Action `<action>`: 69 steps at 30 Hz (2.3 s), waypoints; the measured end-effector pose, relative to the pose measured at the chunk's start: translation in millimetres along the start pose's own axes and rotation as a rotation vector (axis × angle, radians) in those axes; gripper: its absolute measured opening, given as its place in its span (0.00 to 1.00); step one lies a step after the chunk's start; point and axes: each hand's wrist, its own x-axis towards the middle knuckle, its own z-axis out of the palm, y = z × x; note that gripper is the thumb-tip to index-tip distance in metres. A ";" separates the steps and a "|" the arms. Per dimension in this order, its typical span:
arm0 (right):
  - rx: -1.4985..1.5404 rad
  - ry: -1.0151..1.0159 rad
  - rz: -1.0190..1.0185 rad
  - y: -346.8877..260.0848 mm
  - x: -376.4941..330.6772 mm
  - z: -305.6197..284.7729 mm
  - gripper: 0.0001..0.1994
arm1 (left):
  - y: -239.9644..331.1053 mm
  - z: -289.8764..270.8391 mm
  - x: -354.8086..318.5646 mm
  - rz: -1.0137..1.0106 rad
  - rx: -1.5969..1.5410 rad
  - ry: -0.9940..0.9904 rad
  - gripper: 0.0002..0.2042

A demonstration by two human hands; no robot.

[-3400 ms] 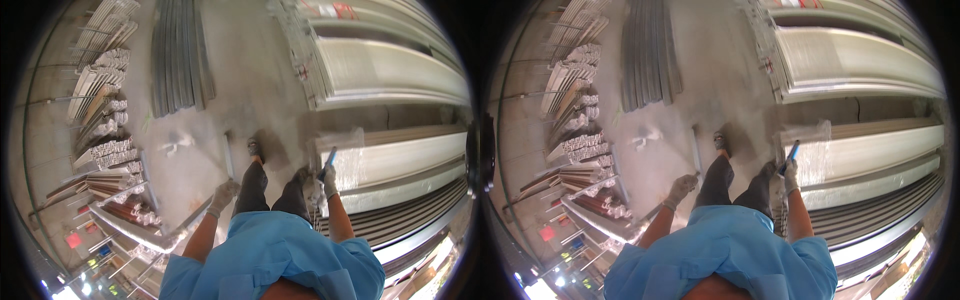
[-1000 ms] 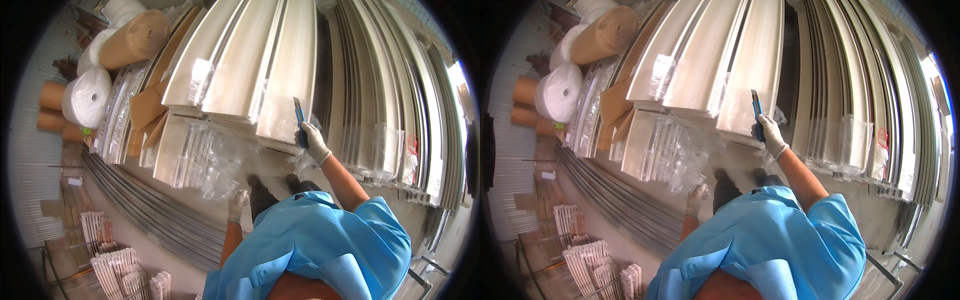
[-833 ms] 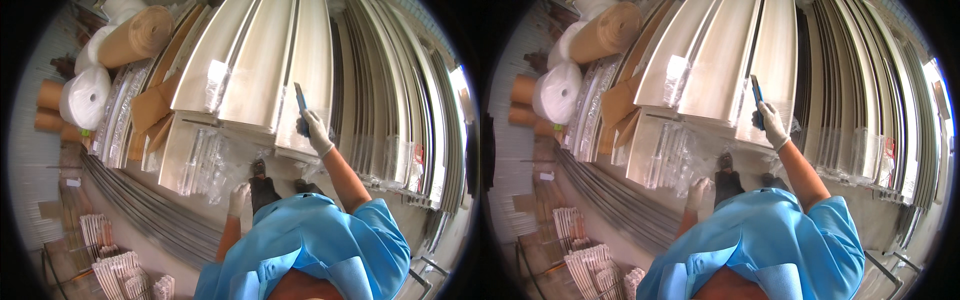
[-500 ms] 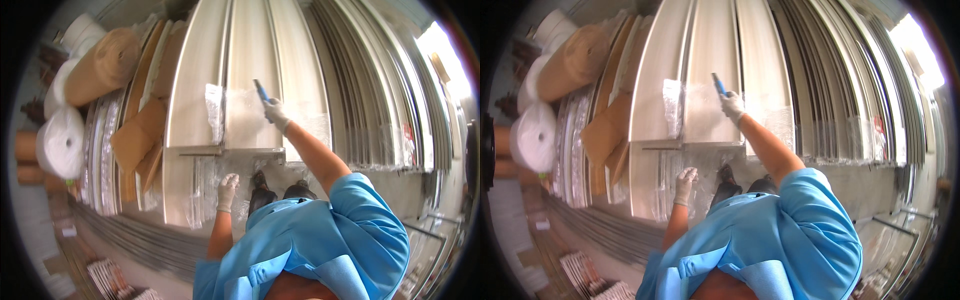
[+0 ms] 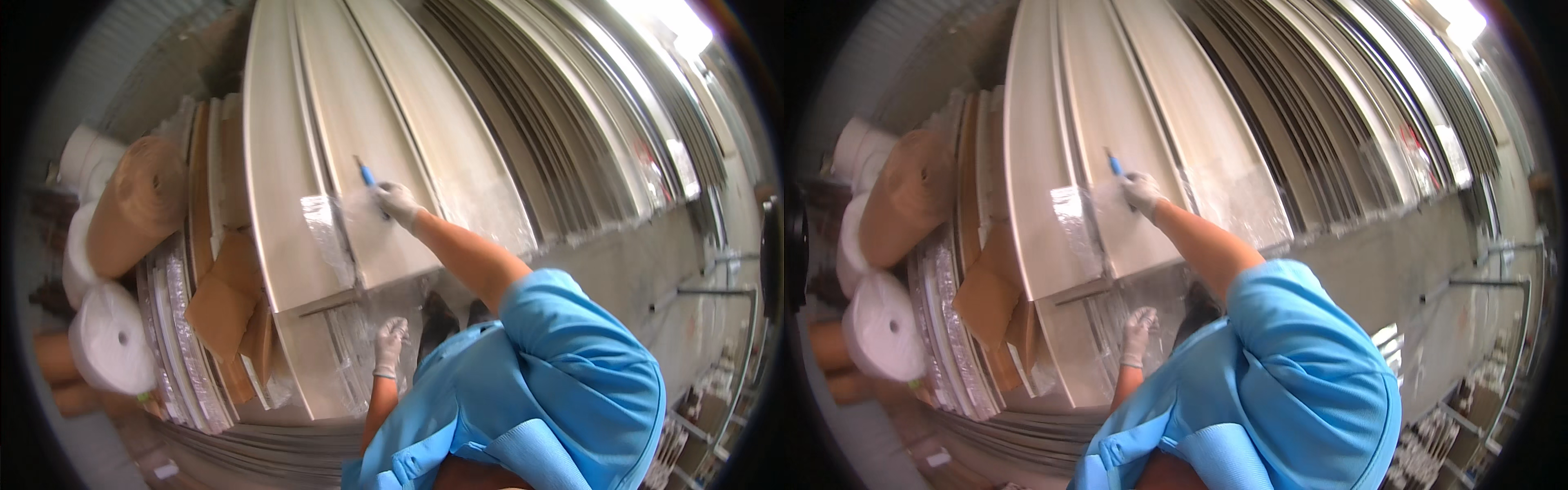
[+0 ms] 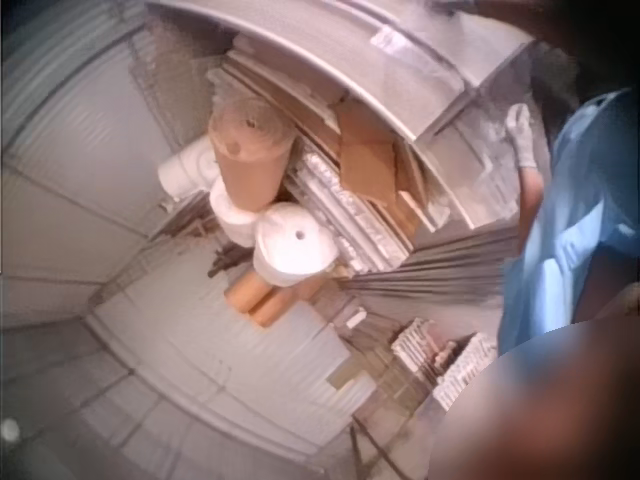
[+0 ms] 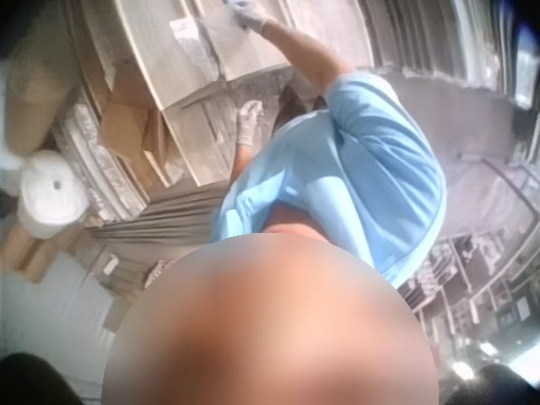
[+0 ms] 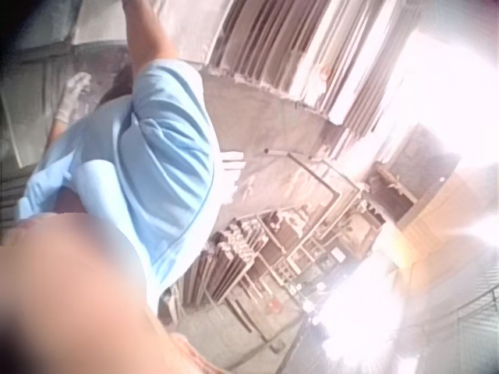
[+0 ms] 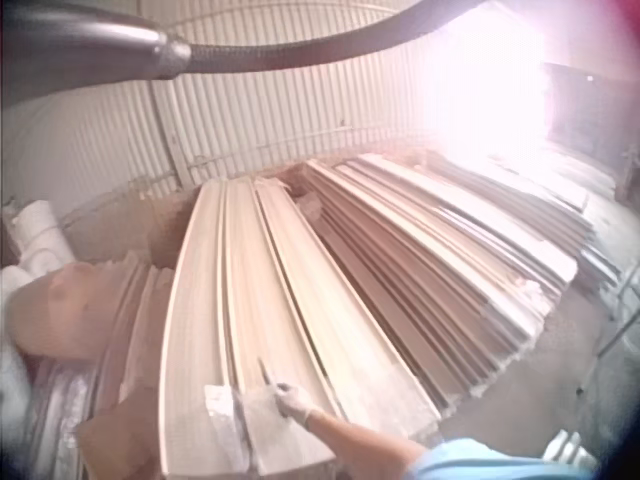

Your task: The person picks up long gray panels from a stack, carries them to a workbench, and uses a blue utility knife to cut or trim the edges. The person then returns the panels to the stack and repeats the process with additional panels.

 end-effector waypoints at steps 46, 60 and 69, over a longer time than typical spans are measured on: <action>-0.769 -0.221 -0.296 -38.2 2.2 20.5 0.17 | 81.9 97.1 12.1 0.461 0.741 -0.218 0.14; 0.419 0.362 0.011 110.9 -125.1 -260.7 0.27 | 141.6 294.8 127.3 0.508 0.994 -0.396 0.21; -0.432 0.374 0.004 156.2 -119.9 -260.9 0.28 | 183.2 336.2 206.3 0.362 1.636 -0.182 0.42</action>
